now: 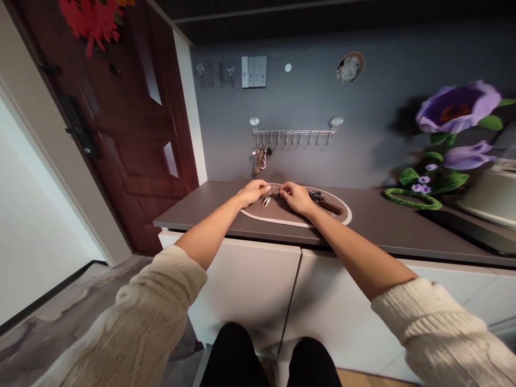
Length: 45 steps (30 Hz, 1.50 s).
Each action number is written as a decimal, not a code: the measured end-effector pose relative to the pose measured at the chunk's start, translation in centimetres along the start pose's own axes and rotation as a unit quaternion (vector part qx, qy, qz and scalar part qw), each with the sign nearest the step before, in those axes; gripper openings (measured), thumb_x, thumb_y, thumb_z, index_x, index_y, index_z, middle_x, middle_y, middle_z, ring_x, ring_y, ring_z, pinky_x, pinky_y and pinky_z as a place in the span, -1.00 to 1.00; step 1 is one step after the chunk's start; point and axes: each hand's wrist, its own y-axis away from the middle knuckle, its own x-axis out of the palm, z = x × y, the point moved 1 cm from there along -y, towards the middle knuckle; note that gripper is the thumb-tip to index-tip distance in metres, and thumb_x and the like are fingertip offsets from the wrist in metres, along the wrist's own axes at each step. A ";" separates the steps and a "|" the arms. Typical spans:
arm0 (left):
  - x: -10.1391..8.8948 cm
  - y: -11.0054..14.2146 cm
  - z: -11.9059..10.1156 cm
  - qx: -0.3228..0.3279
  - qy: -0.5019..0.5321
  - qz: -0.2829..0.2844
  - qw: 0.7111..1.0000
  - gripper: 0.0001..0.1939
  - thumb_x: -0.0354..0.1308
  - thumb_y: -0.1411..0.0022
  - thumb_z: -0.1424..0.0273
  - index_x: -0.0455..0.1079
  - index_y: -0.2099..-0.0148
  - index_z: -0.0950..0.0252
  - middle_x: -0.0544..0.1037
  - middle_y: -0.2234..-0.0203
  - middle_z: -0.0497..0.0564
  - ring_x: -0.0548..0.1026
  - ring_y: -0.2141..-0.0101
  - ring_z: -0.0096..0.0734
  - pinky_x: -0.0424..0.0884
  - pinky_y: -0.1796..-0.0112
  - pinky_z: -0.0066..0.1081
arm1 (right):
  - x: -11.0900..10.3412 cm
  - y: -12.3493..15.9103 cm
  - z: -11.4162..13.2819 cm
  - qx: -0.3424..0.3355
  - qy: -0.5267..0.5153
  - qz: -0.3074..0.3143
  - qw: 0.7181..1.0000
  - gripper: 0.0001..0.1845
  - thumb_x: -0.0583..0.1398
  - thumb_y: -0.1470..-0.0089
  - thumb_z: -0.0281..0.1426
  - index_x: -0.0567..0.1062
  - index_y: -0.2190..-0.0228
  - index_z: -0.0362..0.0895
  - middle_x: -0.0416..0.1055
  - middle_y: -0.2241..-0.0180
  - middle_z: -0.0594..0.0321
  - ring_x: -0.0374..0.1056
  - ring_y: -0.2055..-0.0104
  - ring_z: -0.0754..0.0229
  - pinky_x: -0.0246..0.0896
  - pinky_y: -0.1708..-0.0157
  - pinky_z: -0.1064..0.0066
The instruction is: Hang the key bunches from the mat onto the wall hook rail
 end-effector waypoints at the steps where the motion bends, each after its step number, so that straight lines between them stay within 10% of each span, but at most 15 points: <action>1: 0.0 0.0 -0.1 -0.003 0.016 -0.003 1.000 -0.87 0.08 -0.10 0.40 0.31 0.37 0.41 0.24 0.69 -0.18 0.14 0.64 -0.67 0.09 0.51 -0.55 | 0.0 0.0 0.1 0.006 -0.016 -0.003 1.000 -0.86 0.09 0.02 -0.43 0.43 0.37 -0.16 0.45 0.37 0.21 0.30 0.38 0.28 0.13 0.29 0.45; 23: 0.4 -0.5 0.3 0.023 0.173 0.040 0.984 -0.72 0.21 0.05 0.30 0.27 0.38 0.40 0.32 0.59 -0.12 0.22 0.58 -0.67 0.11 0.48 -0.53 | 0.4 -0.1 0.5 0.033 -0.292 0.019 0.956 -0.69 0.16 0.14 -0.16 0.31 0.46 -0.16 0.22 0.65 0.40 0.06 0.67 0.42 -0.01 0.63 0.53; 45: 0.4 -0.8 0.9 0.095 -0.226 -0.108 0.963 -0.83 -0.07 -0.14 0.40 0.33 0.37 0.33 0.43 0.48 -0.03 0.34 0.44 -0.49 0.23 0.35 -0.48 | -1.1 -4.9 0.0 0.060 -0.286 -0.086 0.953 -0.73 0.15 0.19 -0.20 0.32 0.53 -0.17 0.27 0.56 0.35 0.16 0.50 0.35 0.12 0.40 0.46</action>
